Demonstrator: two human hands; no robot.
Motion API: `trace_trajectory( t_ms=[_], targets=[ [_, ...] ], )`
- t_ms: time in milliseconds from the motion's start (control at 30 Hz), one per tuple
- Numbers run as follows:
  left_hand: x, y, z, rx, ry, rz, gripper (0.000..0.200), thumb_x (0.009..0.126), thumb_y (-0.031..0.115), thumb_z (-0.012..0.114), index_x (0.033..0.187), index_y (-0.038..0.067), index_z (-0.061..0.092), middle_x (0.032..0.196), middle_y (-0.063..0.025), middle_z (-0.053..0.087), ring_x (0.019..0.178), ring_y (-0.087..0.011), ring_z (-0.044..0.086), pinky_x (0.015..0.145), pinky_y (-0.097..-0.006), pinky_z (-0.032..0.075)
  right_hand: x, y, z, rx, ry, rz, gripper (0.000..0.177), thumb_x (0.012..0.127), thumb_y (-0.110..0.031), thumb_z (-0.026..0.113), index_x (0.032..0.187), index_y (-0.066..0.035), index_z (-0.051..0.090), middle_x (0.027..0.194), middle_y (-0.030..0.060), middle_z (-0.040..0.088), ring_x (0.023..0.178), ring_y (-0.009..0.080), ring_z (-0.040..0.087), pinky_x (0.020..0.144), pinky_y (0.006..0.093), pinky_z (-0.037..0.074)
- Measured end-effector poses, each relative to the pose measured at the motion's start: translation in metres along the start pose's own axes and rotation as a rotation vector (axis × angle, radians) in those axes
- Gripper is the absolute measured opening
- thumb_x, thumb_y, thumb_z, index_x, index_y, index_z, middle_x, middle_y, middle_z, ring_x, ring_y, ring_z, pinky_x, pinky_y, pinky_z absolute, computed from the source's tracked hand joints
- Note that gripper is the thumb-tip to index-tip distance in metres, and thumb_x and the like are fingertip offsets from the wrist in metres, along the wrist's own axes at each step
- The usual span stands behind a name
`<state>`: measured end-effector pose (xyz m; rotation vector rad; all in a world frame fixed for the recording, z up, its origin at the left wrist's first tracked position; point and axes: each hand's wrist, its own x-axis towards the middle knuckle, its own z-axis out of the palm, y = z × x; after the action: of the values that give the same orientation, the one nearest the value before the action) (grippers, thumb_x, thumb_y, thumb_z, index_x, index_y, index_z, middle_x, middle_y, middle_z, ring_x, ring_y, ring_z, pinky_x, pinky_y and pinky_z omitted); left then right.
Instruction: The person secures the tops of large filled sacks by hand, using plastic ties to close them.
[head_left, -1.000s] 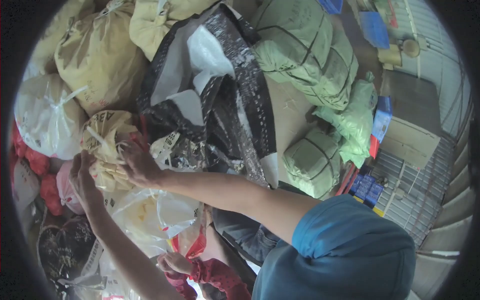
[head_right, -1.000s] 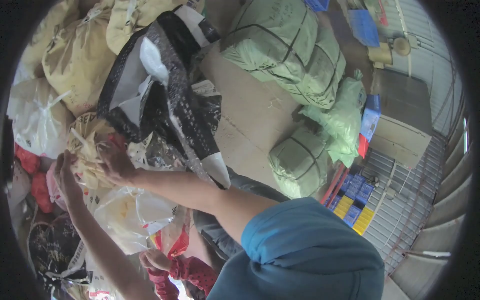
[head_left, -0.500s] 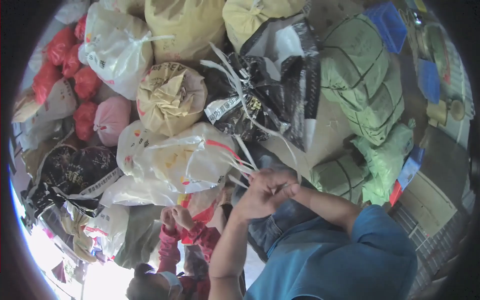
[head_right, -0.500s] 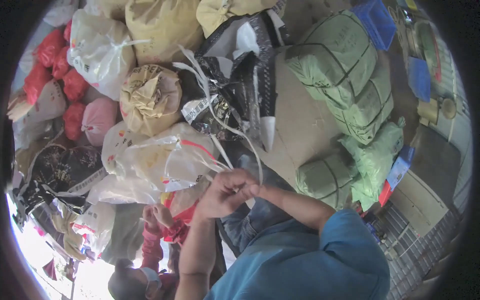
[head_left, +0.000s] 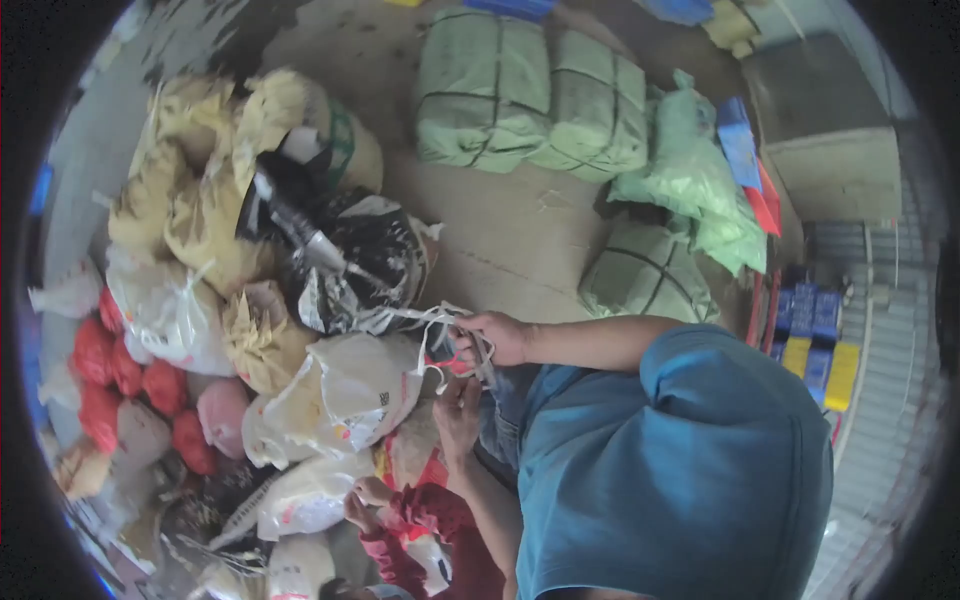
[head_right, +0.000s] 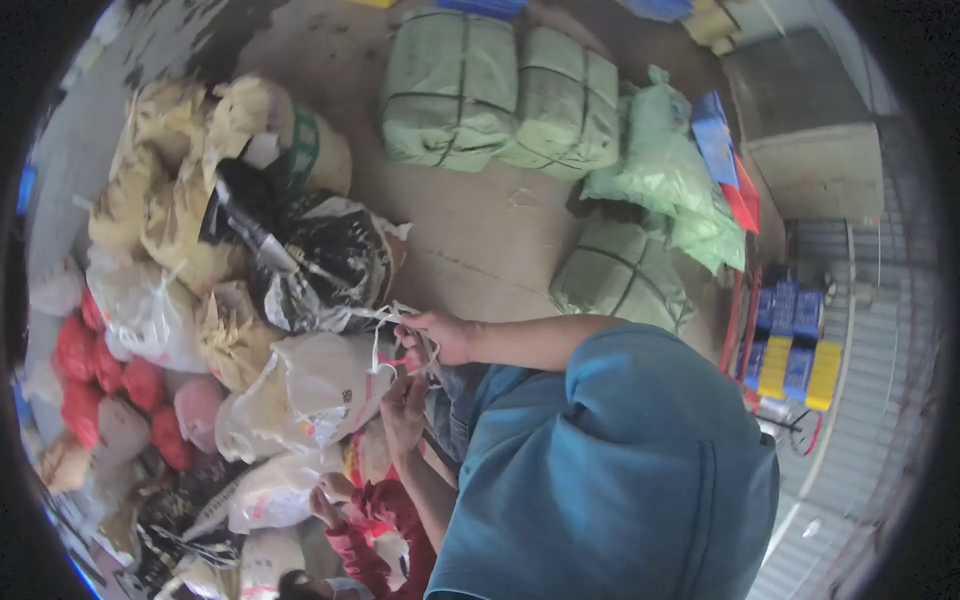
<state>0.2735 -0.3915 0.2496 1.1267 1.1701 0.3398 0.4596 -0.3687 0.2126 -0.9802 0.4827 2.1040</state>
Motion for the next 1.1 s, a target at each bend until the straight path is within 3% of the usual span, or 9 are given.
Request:
trace_trajectory(
  t_ms=[100,300,400,500,600,700,900,1000,1100],
  targets=[
    [-0.006,-0.007,0.023,0.08,-0.027,0.039,0.019,0.093,0.029,0.062,0.09,0.011,0.069,0.068,-0.0002,0.059,0.067,-0.0133,0.052,0.066,-0.0317,0.04,-0.028,-0.01,-0.005,-0.245,0.048,-0.093,0.031,0.101,-0.043,0.048,0.093,-0.014,0.055,0.063,-0.0081,0.037,0.053,0.0093,0.03,0.052,0.0264,0.025],
    [-0.021,0.028,0.04,0.15,-0.015,0.03,0.051,0.104,0.042,0.046,0.129,-0.002,0.056,0.129,-0.0267,0.055,0.126,-0.0354,0.049,0.108,-0.0404,0.036,-0.108,-0.027,0.031,-1.039,0.106,-0.296,0.039,0.106,-0.037,0.042,0.081,-0.01,0.057,0.056,-0.0061,0.032,0.049,0.0072,0.028,0.047,0.0236,0.024],
    [-0.005,0.039,0.053,-0.189,-0.128,-0.045,0.077,0.099,0.067,0.029,0.129,0.003,0.058,0.125,-0.0187,0.062,0.119,-0.0293,0.057,0.103,-0.0423,0.043,-0.109,-0.024,0.017,-1.32,-0.088,-0.316,0.028,0.1,-0.026,0.045,0.08,-0.012,0.059,0.072,0.0006,0.051,0.065,0.0136,0.044,0.063,0.0285,0.034],
    [0.017,0.049,0.071,-0.542,-0.247,-0.05,0.069,0.098,0.059,0.045,0.134,0.001,0.057,0.132,-0.0163,0.059,0.125,-0.0258,0.052,0.108,-0.0397,0.039,-0.12,-0.025,0.008,-1.36,-0.222,-0.326,0.025,0.101,-0.024,0.043,0.079,-0.013,0.049,0.071,0.0003,0.046,0.062,0.0127,0.039,0.059,0.0281,0.031],
    [0.034,0.072,0.087,-0.681,-0.221,-0.133,0.035,0.098,0.035,0.06,0.117,0.006,0.062,0.109,-0.0133,0.068,0.096,-0.0217,0.065,0.063,-0.0301,0.05,-0.129,-0.033,-0.002,-1.349,-0.196,-0.165,0.028,0.103,-0.024,0.044,0.082,-0.007,0.053,0.077,0.0061,0.052,0.069,0.015,0.048,0.063,0.028,0.038],
    [0.056,0.081,0.105,-1.024,-0.147,-0.202,0.017,0.097,0.016,0.06,0.112,0.006,0.06,0.088,-0.0106,0.067,0.084,-0.0248,0.067,0.071,-0.0345,0.055,-0.143,-0.056,-0.003,-1.355,-0.146,-0.095,0.037,0.105,-0.036,0.046,0.086,-0.008,0.061,0.083,0.005,0.06,0.077,0.0133,0.055,0.073,0.0274,0.042],
    [0.124,0.116,0.141,-1.48,0.113,-0.346,0.013,0.099,0.019,0.046,0.104,0.014,0.056,0.065,0.0021,0.038,0.06,-0.0162,0.044,0.069,-0.0332,0.044,-0.149,-0.146,-0.034,-1.15,-0.171,-0.089,0.025,0.1,-0.035,0.056,0.102,-0.01,0.06,0.064,-0.0076,0.038,0.056,0.003,0.031,0.051,0.0213,0.024],
    [0.166,0.141,0.168,-1.477,0.33,-0.295,0.016,0.093,0.016,0.042,0.102,0.008,0.053,0.063,0.0037,0.025,0.055,-0.0139,0.026,0.06,-0.0295,0.037,-0.131,-0.202,-0.07,-0.848,-0.311,-0.008,0.054,0.098,-0.043,0.057,0.131,-0.001,0.051,0.079,-0.0033,0.045,0.053,0.0009,0.024,0.05,0.0178,0.024],
    [0.203,0.162,0.187,-1.416,0.562,-0.256,0.014,0.091,0.013,0.047,0.095,0.004,0.058,0.06,0.0055,0.028,0.052,-0.0098,0.027,0.052,-0.0265,0.028,-0.114,-0.254,-0.1,-0.732,-0.32,-0.085,0.047,0.097,-0.049,0.056,0.117,-0.006,0.056,0.078,0.0009,0.058,0.053,0.0047,0.042,0.048,0.0195,0.033]
  ],
)
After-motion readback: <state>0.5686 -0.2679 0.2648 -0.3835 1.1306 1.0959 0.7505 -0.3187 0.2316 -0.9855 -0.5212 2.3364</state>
